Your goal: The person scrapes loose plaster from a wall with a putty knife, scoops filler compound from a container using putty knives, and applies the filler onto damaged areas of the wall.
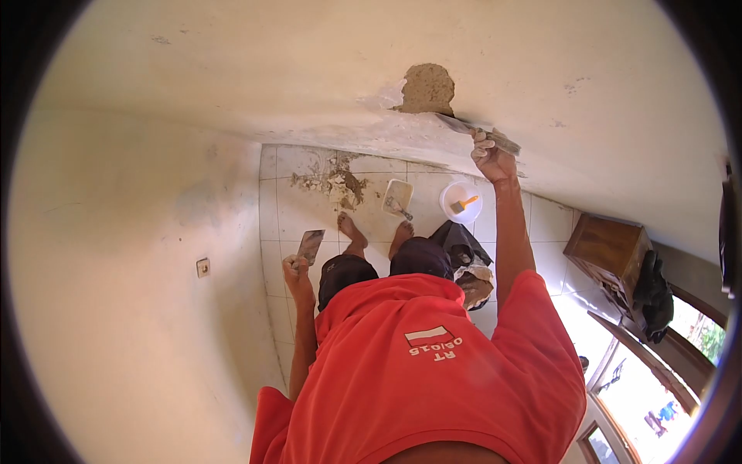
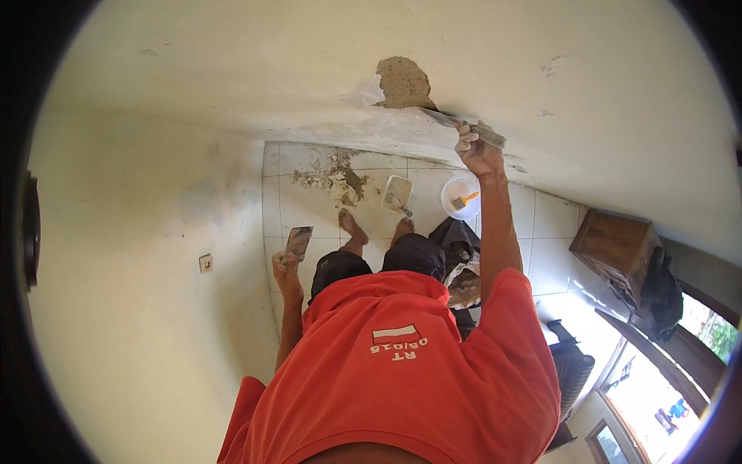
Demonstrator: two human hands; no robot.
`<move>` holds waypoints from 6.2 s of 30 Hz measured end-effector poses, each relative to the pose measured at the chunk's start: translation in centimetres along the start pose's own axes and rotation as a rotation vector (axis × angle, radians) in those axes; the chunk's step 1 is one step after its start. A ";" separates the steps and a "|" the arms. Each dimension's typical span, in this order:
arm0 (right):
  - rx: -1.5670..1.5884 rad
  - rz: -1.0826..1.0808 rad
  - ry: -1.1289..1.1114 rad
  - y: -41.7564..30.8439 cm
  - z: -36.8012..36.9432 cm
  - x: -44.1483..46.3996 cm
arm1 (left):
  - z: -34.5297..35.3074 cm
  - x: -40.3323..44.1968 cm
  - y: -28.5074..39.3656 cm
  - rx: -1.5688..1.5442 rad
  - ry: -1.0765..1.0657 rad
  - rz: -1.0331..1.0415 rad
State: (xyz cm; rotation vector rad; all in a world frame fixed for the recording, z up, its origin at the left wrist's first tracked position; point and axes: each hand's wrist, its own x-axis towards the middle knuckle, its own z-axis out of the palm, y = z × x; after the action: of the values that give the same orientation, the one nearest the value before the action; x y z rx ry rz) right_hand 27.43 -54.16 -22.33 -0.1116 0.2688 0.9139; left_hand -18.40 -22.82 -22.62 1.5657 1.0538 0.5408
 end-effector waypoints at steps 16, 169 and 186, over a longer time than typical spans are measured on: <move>-0.067 -0.184 -0.016 -0.8 0.1 -7.4 | 0.7 0.8 0.6 -0.042 -0.019 -0.029; -1.858 -0.181 0.541 4.3 6.0 -9.7 | 7.8 2.2 7.3 0.018 -0.126 -0.038; -2.369 -0.402 0.336 1.2 7.4 -5.1 | 7.3 2.1 5.1 0.041 -0.162 0.060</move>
State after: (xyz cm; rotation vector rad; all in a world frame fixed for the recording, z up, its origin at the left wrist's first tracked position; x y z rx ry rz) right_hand 24.83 -55.82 -13.81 -2.3927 -0.6597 0.3369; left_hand -9.78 -24.86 -20.30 1.6524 0.9025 0.4280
